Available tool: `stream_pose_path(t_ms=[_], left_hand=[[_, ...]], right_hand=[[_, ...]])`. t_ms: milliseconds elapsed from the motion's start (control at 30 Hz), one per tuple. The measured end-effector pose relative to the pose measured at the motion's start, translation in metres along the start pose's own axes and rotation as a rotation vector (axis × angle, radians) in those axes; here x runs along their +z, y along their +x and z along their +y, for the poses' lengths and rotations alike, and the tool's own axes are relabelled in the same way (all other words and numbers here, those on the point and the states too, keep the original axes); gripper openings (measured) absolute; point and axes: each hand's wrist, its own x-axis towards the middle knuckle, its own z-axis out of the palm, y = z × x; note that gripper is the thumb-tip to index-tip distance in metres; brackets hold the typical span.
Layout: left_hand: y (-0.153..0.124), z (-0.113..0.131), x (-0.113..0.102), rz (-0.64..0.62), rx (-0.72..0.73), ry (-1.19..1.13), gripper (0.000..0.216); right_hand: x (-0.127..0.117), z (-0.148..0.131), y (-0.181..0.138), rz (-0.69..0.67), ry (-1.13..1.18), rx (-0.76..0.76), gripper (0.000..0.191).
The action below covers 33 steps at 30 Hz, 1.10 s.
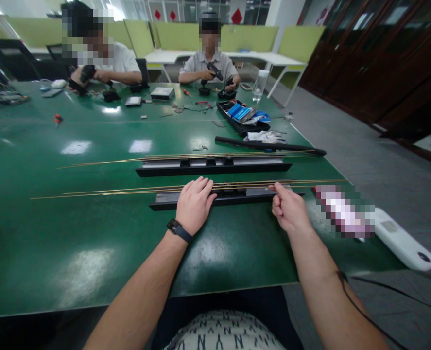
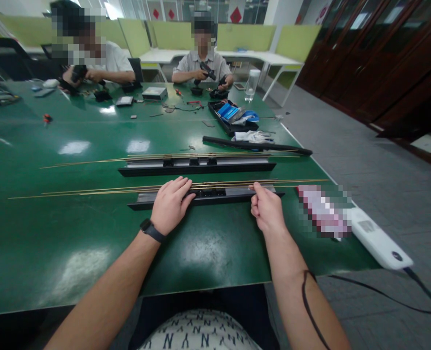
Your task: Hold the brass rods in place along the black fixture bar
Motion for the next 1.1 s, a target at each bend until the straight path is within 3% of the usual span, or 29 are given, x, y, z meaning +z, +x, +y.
stream_pose_path(t_ms=[133,367,667,933,1100], left_hand=[[0.0004,0.0008,-0.0009,-0.005,0.000,0.004,0.036],[0.0004,0.0006,-0.0009,-0.002,0.002,0.002,0.035],[-0.0001,0.0009,-0.0004,0.014,0.006,0.013,0.035],[0.0002,0.0013,-0.0020,0.006,0.004,0.014,0.035],[0.0005,0.0008,-0.0017,0.007,0.004,0.016,0.035]], right_hand=[[0.0001,0.0003,0.0002,-0.020,-0.004,-0.004,0.032],[-0.0041,-0.0006,0.0037,0.082,0.034,-0.057,0.028],[-0.0013,0.0013,0.0016,0.004,-0.002,-0.011,0.032],[-0.0047,-0.0012,0.0036,0.100,0.060,-0.046,0.024],[-0.0024,-0.0003,0.0017,0.030,0.047,-0.004,0.028]])
